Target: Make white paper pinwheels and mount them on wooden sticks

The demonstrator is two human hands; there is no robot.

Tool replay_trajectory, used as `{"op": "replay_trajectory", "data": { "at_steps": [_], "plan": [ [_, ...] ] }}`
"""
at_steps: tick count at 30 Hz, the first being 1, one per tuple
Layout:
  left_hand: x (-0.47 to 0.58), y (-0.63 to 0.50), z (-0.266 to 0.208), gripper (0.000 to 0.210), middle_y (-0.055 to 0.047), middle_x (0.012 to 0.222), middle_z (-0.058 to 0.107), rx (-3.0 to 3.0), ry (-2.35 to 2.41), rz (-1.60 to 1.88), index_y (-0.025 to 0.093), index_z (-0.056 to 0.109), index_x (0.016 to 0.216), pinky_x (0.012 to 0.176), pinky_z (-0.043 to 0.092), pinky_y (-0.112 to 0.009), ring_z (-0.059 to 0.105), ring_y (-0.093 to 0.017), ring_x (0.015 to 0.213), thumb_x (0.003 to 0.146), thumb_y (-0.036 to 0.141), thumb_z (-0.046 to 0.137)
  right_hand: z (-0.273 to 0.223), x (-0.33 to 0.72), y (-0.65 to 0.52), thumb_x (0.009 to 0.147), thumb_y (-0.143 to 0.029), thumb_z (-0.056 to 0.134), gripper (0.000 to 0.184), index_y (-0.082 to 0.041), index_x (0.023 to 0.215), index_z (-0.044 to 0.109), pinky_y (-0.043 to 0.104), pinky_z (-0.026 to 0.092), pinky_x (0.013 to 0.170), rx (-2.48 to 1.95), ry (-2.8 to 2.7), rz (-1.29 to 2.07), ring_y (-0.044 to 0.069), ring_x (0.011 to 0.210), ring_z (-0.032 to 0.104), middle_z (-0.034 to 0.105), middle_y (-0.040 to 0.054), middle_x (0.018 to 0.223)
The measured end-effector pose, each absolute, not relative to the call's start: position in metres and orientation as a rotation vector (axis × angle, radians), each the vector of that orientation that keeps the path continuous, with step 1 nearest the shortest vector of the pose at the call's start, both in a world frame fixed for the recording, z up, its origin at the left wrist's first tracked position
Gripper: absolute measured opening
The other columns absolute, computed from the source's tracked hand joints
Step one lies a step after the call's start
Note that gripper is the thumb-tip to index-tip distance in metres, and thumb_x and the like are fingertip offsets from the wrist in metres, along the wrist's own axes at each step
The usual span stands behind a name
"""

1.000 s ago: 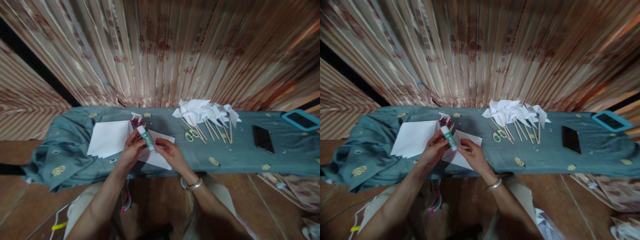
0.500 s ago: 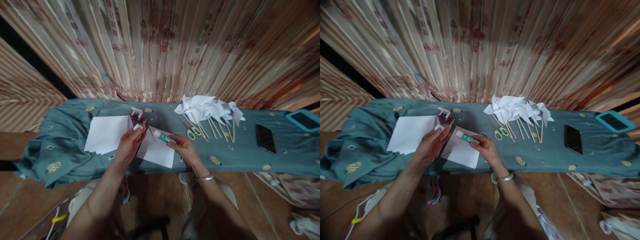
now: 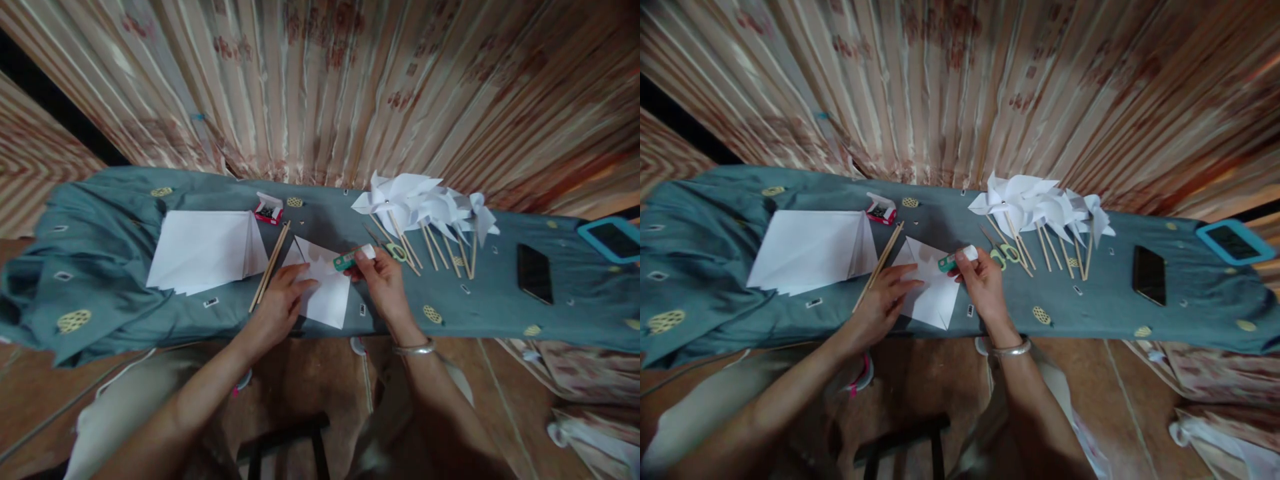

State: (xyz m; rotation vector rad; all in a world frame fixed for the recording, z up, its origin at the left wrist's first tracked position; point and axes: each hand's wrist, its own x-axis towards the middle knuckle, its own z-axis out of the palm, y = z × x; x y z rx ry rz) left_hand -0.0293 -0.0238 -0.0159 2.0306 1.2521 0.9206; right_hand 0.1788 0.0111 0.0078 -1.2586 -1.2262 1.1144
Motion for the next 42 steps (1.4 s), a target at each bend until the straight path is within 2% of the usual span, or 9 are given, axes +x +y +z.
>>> {"op": "replay_trajectory", "data": {
  "at_steps": [3, 5, 10, 16, 24, 31, 42],
  "plan": [
    [-0.027, -0.028, -0.021, 0.056, -0.011, 0.144, 0.049, 2.290, 1.229, 0.752, 0.021, 0.065, 0.121, 0.112, 0.032, -0.059, 0.031, -0.032, 0.142, 0.073, -0.003, 0.048, 0.007, 0.171, 0.013, 0.082, -0.052, 0.065, 0.032, -0.021, 0.086, 0.061, 0.025, 0.049, 0.053, -1.288, -1.316, 1.046, 0.014, 0.057, 0.063, 0.068, -0.0003, 0.069],
    [-0.025, -0.029, -0.024, 0.054, -0.012, 0.144, 0.049, 2.353, 1.256, 0.670, 0.020, 0.064, 0.123, 0.112, 0.032, -0.061, 0.028, -0.034, 0.144, 0.077, -0.002, 0.048, 0.006, 0.167, 0.012, 0.082, -0.051, 0.064, 0.032, -0.020, 0.088, 0.061, 0.026, 0.049, 0.056, -1.324, -1.399, 1.016, 0.014, 0.058, 0.063, 0.068, 0.0000, 0.069],
    [-0.023, -0.030, -0.026, 0.044, -0.014, 0.142, 0.051, 2.364, 1.314, 0.637, 0.018, 0.065, 0.123, 0.111, 0.034, -0.060, 0.030, -0.034, 0.143, 0.084, 0.005, 0.048, 0.003, 0.160, 0.009, 0.083, -0.053, 0.063, 0.035, -0.020, 0.093, 0.060, 0.029, 0.051, 0.061, -1.360, -1.546, 1.022, 0.017, 0.064, 0.066, 0.069, 0.0018, 0.071],
    [-0.023, -0.031, -0.024, 0.038, -0.016, 0.140, 0.053, 2.351, 1.321, 0.630, 0.015, 0.068, 0.118, 0.112, 0.035, -0.058, 0.034, -0.035, 0.141, 0.086, 0.007, 0.050, 0.003, 0.156, 0.008, 0.085, -0.049, 0.061, 0.031, -0.020, 0.095, 0.060, 0.028, 0.049, 0.062, -1.429, -1.691, 0.888, 0.017, 0.065, 0.064, 0.069, 0.0022, 0.076],
    [-0.021, -0.031, -0.023, 0.043, -0.013, 0.144, 0.050, 2.339, 1.316, 0.627, 0.019, 0.066, 0.122, 0.114, 0.033, -0.058, 0.033, -0.034, 0.142, 0.084, 0.004, 0.050, 0.006, 0.150, 0.005, 0.085, -0.044, 0.062, 0.026, -0.019, 0.091, 0.061, 0.025, 0.043, 0.058, -1.474, -1.955, 0.698, 0.016, 0.059, 0.061, 0.067, 0.0014, 0.067],
    [-0.020, -0.030, -0.022, 0.043, -0.014, 0.143, 0.052, 2.332, 1.316, 0.587, 0.018, 0.067, 0.121, 0.114, 0.033, -0.058, 0.033, -0.034, 0.142, 0.084, 0.005, 0.051, -0.003, 0.149, 0.007, 0.089, -0.046, 0.055, 0.029, -0.018, 0.091, 0.061, 0.027, 0.042, 0.057, -1.452, -2.025, 0.674, 0.018, 0.060, 0.062, 0.068, 0.0041, 0.070],
    [-0.018, -0.028, -0.021, 0.040, -0.011, 0.144, 0.051, 2.326, 1.318, 0.546, 0.020, 0.069, 0.119, 0.114, 0.031, -0.058, 0.031, -0.034, 0.143, 0.085, 0.007, 0.049, -0.006, 0.149, 0.008, 0.089, -0.044, 0.057, 0.027, -0.019, 0.094, 0.061, 0.028, 0.046, 0.065, -1.447, -2.006, 0.717, 0.019, 0.069, 0.064, 0.071, 0.0051, 0.079]
  ]
}}
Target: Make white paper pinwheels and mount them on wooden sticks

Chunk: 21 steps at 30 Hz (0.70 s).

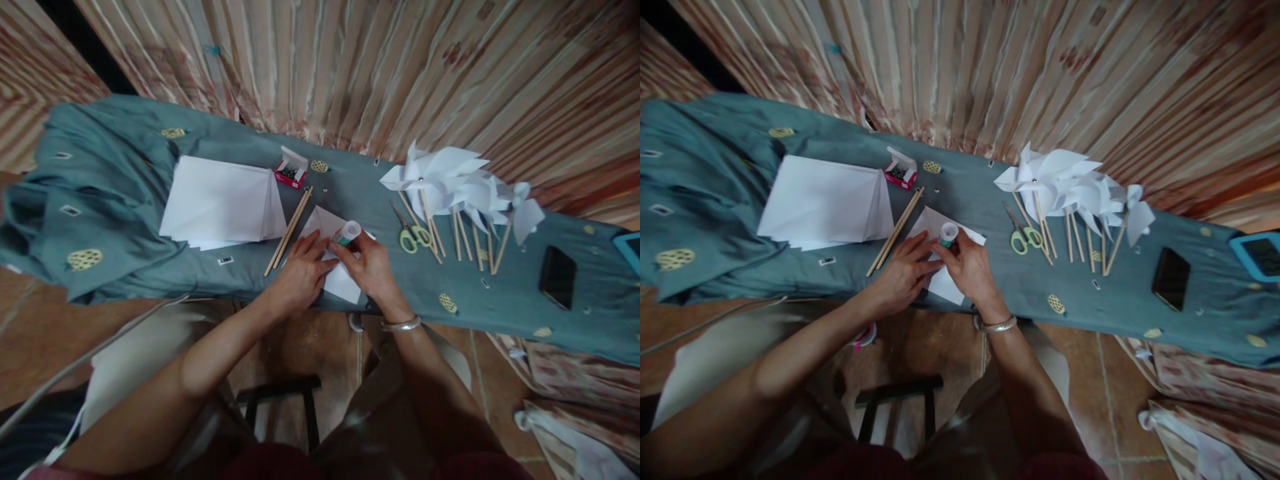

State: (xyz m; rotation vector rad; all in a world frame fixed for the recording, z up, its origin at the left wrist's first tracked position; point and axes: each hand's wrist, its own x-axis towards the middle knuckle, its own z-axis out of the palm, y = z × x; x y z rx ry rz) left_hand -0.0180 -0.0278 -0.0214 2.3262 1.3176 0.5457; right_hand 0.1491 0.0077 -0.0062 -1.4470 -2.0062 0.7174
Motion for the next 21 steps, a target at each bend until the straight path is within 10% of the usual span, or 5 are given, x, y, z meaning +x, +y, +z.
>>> {"op": "replay_trajectory", "data": {
  "at_steps": [21],
  "plan": [
    [-0.0181, -0.0274, -0.0186, 0.046, -0.008, 0.147, 0.046, 2.262, 1.316, 0.520, 0.026, 0.066, 0.124, 0.114, 0.027, -0.060, 0.028, -0.034, 0.144, 0.085, 0.008, 0.049, -0.0064, 0.1474, 0.0067, 0.089, -0.044, 0.057, 0.027, -0.018, 0.098, 0.061, 0.030, 0.047, 0.067, -1.364, -2.044, 0.769, 0.020, 0.072, 0.065, 0.070, 0.0053, 0.082]
  ]
}}
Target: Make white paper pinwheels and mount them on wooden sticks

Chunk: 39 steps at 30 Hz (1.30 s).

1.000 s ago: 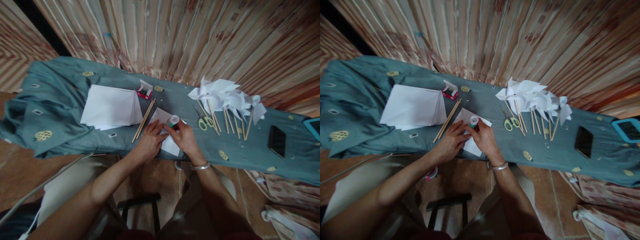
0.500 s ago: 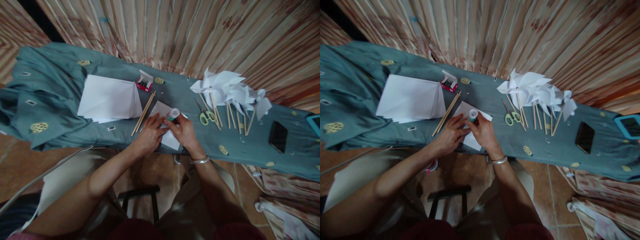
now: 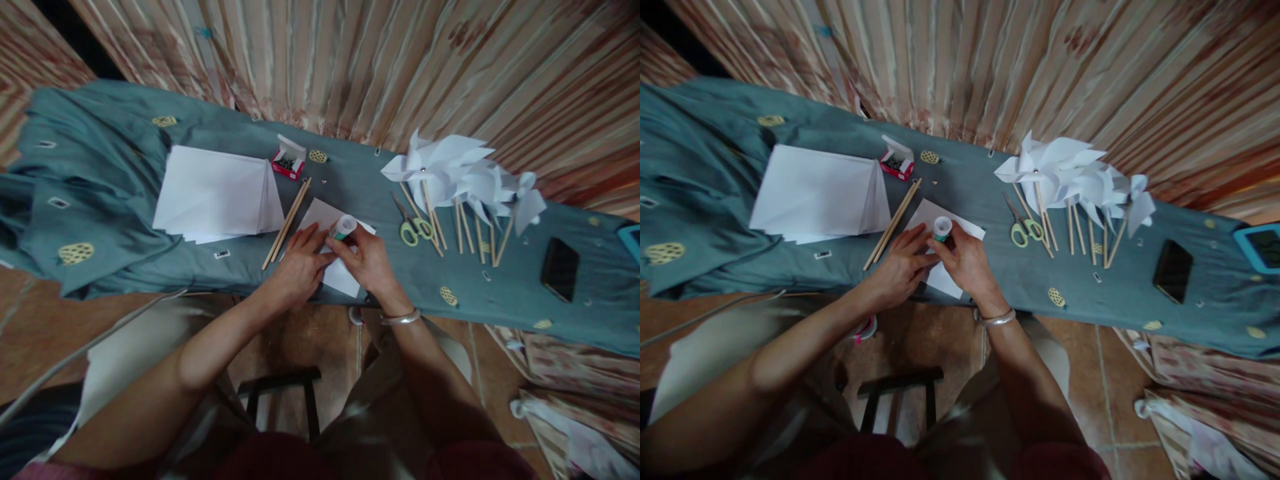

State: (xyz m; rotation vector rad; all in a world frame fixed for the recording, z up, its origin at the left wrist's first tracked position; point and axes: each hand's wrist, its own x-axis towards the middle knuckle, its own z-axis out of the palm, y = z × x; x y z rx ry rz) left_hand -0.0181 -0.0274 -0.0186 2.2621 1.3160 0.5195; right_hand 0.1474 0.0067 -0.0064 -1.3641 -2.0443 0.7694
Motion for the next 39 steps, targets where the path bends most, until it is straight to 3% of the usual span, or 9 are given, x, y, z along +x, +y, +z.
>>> {"op": "replay_trajectory", "data": {
  "at_steps": [27, 39],
  "plan": [
    [-0.019, -0.027, -0.020, 0.044, -0.006, 0.149, 0.045, 2.276, 1.298, 0.527, 0.026, 0.070, 0.117, 0.115, 0.027, -0.061, 0.028, -0.034, 0.144, 0.083, 0.007, 0.048, 0.005, 0.148, 0.005, 0.088, -0.036, 0.057, 0.021, -0.019, 0.099, 0.061, 0.028, 0.046, 0.066, -1.361, -2.158, 0.766, 0.019, 0.073, 0.064, 0.070, 0.0046, 0.082],
    [-0.019, -0.028, -0.017, 0.043, -0.008, 0.150, 0.044, 2.277, 1.321, 0.497, 0.023, 0.068, 0.120, 0.115, 0.026, -0.059, 0.027, -0.035, 0.144, 0.085, 0.008, 0.048, 0.005, 0.150, 0.003, 0.089, -0.038, 0.057, 0.021, -0.019, 0.094, 0.061, 0.026, 0.042, 0.061, -1.355, -2.168, 0.788, 0.016, 0.064, 0.059, 0.066, 0.0020, 0.074]
  ]
}}
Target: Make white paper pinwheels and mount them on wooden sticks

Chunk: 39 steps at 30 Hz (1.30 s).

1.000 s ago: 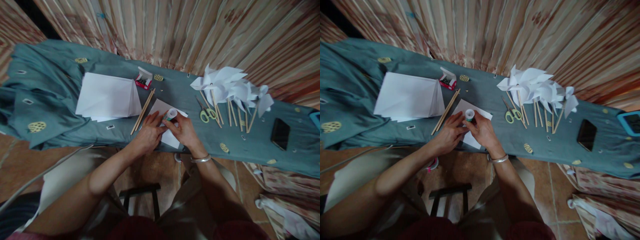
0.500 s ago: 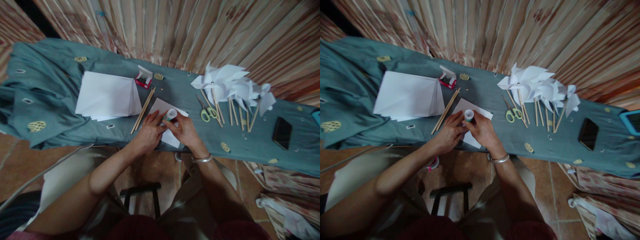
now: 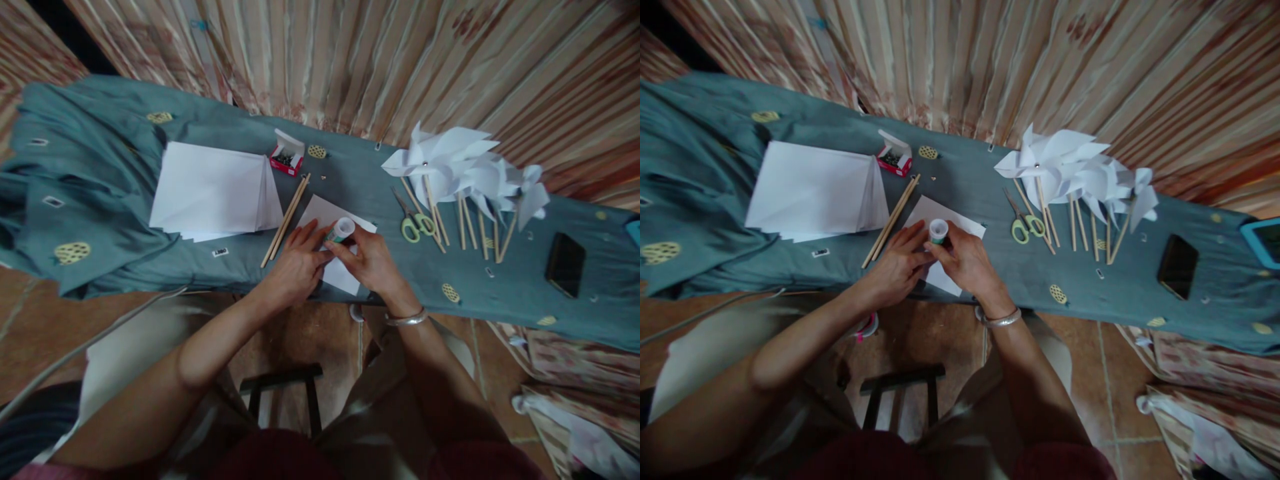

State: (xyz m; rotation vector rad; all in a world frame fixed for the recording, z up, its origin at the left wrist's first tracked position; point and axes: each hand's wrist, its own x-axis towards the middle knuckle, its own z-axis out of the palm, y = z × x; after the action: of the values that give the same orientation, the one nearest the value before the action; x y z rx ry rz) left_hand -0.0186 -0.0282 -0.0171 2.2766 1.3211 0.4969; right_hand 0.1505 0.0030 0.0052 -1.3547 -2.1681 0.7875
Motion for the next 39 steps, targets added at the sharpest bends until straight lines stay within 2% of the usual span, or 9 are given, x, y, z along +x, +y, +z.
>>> {"op": "replay_trajectory", "data": {
  "at_steps": [9, 23, 27, 34, 39],
  "plan": [
    [-0.019, -0.029, -0.020, 0.044, -0.006, 0.148, 0.047, 2.302, 1.329, 0.528, 0.027, 0.064, 0.126, 0.115, 0.027, -0.059, 0.027, -0.032, 0.145, 0.089, 0.012, 0.046, 0.005, 0.153, 0.003, 0.089, -0.039, 0.057, 0.023, -0.017, 0.094, 0.062, 0.027, 0.042, 0.062, -1.385, -2.169, 0.766, 0.016, 0.065, 0.059, 0.066, 0.0032, 0.075],
    [-0.018, -0.030, -0.019, 0.043, -0.007, 0.149, 0.046, 2.319, 1.349, 0.469, 0.026, 0.065, 0.125, 0.116, 0.027, -0.057, 0.026, -0.033, 0.146, 0.089, 0.013, 0.046, 0.001, 0.157, 0.003, 0.089, -0.035, 0.059, 0.019, -0.017, 0.095, 0.062, 0.027, 0.044, 0.062, -1.346, -2.152, 0.730, 0.018, 0.066, 0.062, 0.068, 0.0044, 0.075],
    [-0.019, -0.029, -0.018, 0.044, -0.007, 0.150, 0.046, 2.325, 1.345, 0.460, 0.026, 0.063, 0.127, 0.115, 0.027, -0.059, 0.026, -0.033, 0.146, 0.089, 0.012, 0.046, -0.002, 0.158, 0.002, 0.088, -0.039, 0.059, 0.024, -0.017, 0.098, 0.063, 0.029, 0.046, 0.065, -1.342, -2.096, 0.810, 0.018, 0.069, 0.062, 0.070, 0.0053, 0.081],
    [-0.019, -0.029, -0.016, 0.040, -0.011, 0.148, 0.048, 2.348, 1.347, 0.429, 0.020, 0.066, 0.122, 0.115, 0.029, -0.058, 0.029, -0.033, 0.145, 0.089, 0.013, 0.046, -0.005, 0.167, 0.008, 0.087, -0.053, 0.057, 0.038, -0.017, 0.099, 0.064, 0.031, 0.049, 0.067, -1.327, -1.811, 1.007, 0.018, 0.073, 0.062, 0.070, 0.0064, 0.086],
    [-0.019, -0.029, -0.016, 0.039, -0.011, 0.147, 0.048, 2.340, 1.351, 0.440, 0.020, 0.067, 0.122, 0.115, 0.028, -0.059, 0.029, -0.034, 0.145, 0.089, 0.013, 0.046, -0.007, 0.169, 0.007, 0.087, -0.048, 0.060, 0.033, -0.017, 0.097, 0.064, 0.031, 0.048, 0.068, -1.389, -1.916, 0.928, 0.018, 0.072, 0.062, 0.070, 0.0057, 0.085]
  ]
}}
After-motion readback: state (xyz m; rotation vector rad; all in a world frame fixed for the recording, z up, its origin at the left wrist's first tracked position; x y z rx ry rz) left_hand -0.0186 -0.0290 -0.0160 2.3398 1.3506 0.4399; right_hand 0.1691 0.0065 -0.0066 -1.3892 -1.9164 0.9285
